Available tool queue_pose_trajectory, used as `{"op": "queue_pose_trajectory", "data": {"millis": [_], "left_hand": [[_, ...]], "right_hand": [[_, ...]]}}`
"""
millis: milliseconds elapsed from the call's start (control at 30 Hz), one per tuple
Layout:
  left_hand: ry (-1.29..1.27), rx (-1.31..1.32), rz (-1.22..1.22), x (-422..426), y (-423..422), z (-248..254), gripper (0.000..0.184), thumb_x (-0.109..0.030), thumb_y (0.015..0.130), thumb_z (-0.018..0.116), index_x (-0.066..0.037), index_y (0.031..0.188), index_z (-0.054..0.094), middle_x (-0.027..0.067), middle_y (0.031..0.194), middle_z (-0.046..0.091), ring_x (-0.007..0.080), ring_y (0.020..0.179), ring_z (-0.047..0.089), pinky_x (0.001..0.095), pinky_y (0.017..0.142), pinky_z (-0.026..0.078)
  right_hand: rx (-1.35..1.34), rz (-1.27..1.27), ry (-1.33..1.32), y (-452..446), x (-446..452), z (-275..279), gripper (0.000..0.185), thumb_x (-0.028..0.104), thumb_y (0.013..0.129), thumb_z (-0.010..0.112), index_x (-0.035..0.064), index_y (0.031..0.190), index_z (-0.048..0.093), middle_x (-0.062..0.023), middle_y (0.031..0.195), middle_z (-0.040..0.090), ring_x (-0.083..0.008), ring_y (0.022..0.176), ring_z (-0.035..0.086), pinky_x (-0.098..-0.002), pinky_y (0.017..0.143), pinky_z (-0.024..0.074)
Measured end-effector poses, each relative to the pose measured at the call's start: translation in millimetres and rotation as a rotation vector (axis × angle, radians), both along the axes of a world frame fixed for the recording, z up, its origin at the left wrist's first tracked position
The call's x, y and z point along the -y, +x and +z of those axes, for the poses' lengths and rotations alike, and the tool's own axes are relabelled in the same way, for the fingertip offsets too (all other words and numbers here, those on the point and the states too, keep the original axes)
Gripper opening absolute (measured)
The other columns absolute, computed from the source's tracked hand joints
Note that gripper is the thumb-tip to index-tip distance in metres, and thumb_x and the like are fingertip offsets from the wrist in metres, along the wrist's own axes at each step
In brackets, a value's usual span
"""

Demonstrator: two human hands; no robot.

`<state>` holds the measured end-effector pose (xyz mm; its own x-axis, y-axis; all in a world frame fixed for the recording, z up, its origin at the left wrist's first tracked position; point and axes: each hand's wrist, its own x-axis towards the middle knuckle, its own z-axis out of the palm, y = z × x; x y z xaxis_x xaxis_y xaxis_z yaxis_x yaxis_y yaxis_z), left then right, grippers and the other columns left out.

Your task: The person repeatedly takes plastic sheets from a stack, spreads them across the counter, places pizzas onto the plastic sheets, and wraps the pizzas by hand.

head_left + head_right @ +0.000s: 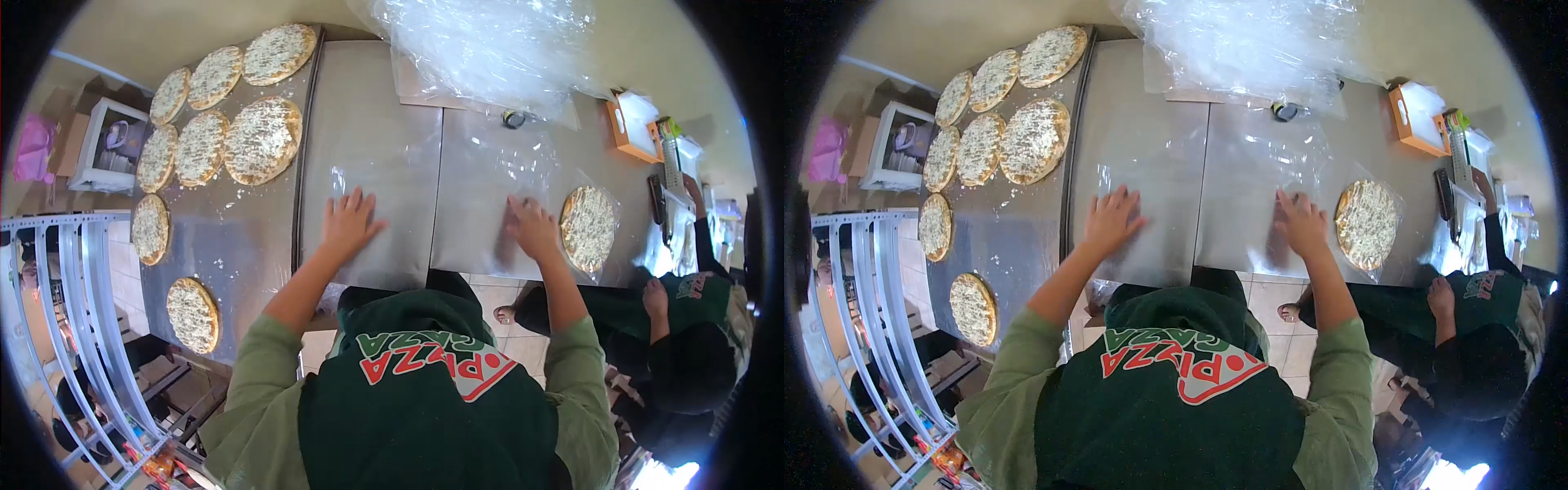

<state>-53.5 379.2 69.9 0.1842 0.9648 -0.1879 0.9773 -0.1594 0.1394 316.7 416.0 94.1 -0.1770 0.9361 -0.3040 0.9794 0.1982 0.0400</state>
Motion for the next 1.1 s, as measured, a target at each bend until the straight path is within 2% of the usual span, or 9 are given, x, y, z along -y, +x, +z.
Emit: {"op": "queue_pose_trajectory", "data": {"millis": [133, 267, 333, 400, 567, 667, 767, 900, 1100], "left_hand": [[-0.237, 0.044, -0.085, 36, 5, 29, 0.04, -0.043, 0.086, 0.048, -0.012, 0.109, 0.057, 0.0097, 0.111, 0.056, 0.027, 0.101, 0.055, 0.0491, 0.096, 0.032], [-0.061, 0.366, -0.123, -18, 33, -7, 0.031, -0.03, 0.083, 0.056, -0.009, 0.106, 0.058, 0.0104, 0.108, 0.057, 0.0265, 0.101, 0.054, 0.047, 0.092, 0.038], [0.081, 0.422, -0.232, -42, 54, -34, 0.044, -0.031, 0.078, 0.063, -0.011, 0.115, 0.051, 0.0125, 0.121, 0.048, 0.028, 0.111, 0.047, 0.0483, 0.091, 0.039], [0.109, 0.274, -0.309, -58, 71, -44, 0.068, -0.037, 0.071, 0.069, -0.014, 0.128, 0.041, 0.0145, 0.136, 0.035, 0.0296, 0.123, 0.037, 0.0524, 0.091, 0.038], [-0.381, -0.077, 0.029, -87, 85, 20, 0.12, -0.054, 0.049, 0.078, -0.024, 0.142, 0.008, 0.0093, 0.149, -0.002, 0.0288, 0.136, 0.009, 0.0606, 0.093, 0.032], [-0.394, -0.063, 0.127, -91, 82, 26, 0.115, -0.055, 0.053, 0.076, -0.026, 0.142, 0.01, 0.0097, 0.149, -0.003, 0.0293, 0.136, 0.009, 0.0608, 0.094, 0.03], [-0.078, 0.054, 0.11, -73, 73, -3, 0.098, -0.054, 0.063, 0.069, -0.023, 0.141, 0.018, 0.0118, 0.148, 0.004, 0.0324, 0.134, 0.015, 0.0594, 0.095, 0.029], [0.055, 0.171, 0.018, -6, 59, -48, 0.08, -0.054, 0.075, 0.057, -0.021, 0.14, 0.023, 0.0133, 0.148, 0.009, 0.0354, 0.132, 0.02, 0.0569, 0.098, 0.027], [-0.083, 0.01, 0.143, 41, 63, -11, 0.104, -0.062, 0.06, 0.065, -0.021, 0.142, 0.016, 0.0145, 0.148, 0.007, 0.0374, 0.134, 0.011, 0.0613, 0.099, 0.021]], "right_hand": [[-0.015, 0.057, -0.066, 19, 26, 5, 0.035, 0.025, 0.077, 0.059, 0.0155, 0.111, 0.055, -0.011, 0.116, 0.052, -0.0288, 0.103, 0.053, -0.0448, 0.086, 0.0399], [-0.351, 0.141, 0.225, -1, -11, -25, 0.021, 0.022, 0.074, 0.061, 0.0058, 0.088, 0.061, -0.0106, 0.105, 0.059, -0.0297, 0.101, 0.055, -0.0464, 0.087, 0.0403], [-0.711, 0.104, 0.086, -15, -39, -43, 0.033, 0.024, 0.071, 0.065, 0.0104, 0.101, 0.06, -0.0122, 0.115, 0.054, -0.0298, 0.111, 0.048, -0.0511, 0.088, 0.039], [-0.543, 0.086, 0.083, -14, -53, -44, 0.058, 0.03, 0.065, 0.071, 0.0179, 0.118, 0.051, -0.0134, 0.129, 0.042, -0.0313, 0.121, 0.038, -0.0535, 0.092, 0.0366], [-0.163, -0.146, -0.278, 17, -74, -8, 0.128, 0.042, 0.041, 0.084, 0.032, 0.142, 0.006, -0.0097, 0.149, 0.001, -0.0346, 0.136, 0.009, -0.0631, 0.101, 0.0184], [-0.21, -0.065, -0.178, 57, -80, -43, 0.124, 0.039, 0.043, 0.085, 0.026, 0.142, 0.011, -0.0096, 0.149, 0.003, -0.0339, 0.135, 0.009, -0.0591, 0.103, 0.0197], [0.146, -0.032, -0.181, 20, -65, 15, 0.107, 0.03, 0.052, 0.082, 0.0188, 0.139, 0.022, -0.0166, 0.146, 0.012, -0.0363, 0.133, 0.017, -0.0474, 0.104, 0.0262], [-0.442, 0.259, -0.124, 25, -41, -33, 0.077, 0.012, 0.063, 0.072, 0.0166, 0.132, 0.038, -0.0199, 0.14, 0.028, -0.0345, 0.127, 0.031, -0.0379, 0.103, 0.0305], [-0.401, 0.13, -0.118, 54, -10, -13, 0.086, 0.01, 0.057, 0.075, 0.0159, 0.133, 0.035, -0.0235, 0.137, 0.029, -0.038, 0.127, 0.029, -0.0412, 0.103, 0.0311]]}}
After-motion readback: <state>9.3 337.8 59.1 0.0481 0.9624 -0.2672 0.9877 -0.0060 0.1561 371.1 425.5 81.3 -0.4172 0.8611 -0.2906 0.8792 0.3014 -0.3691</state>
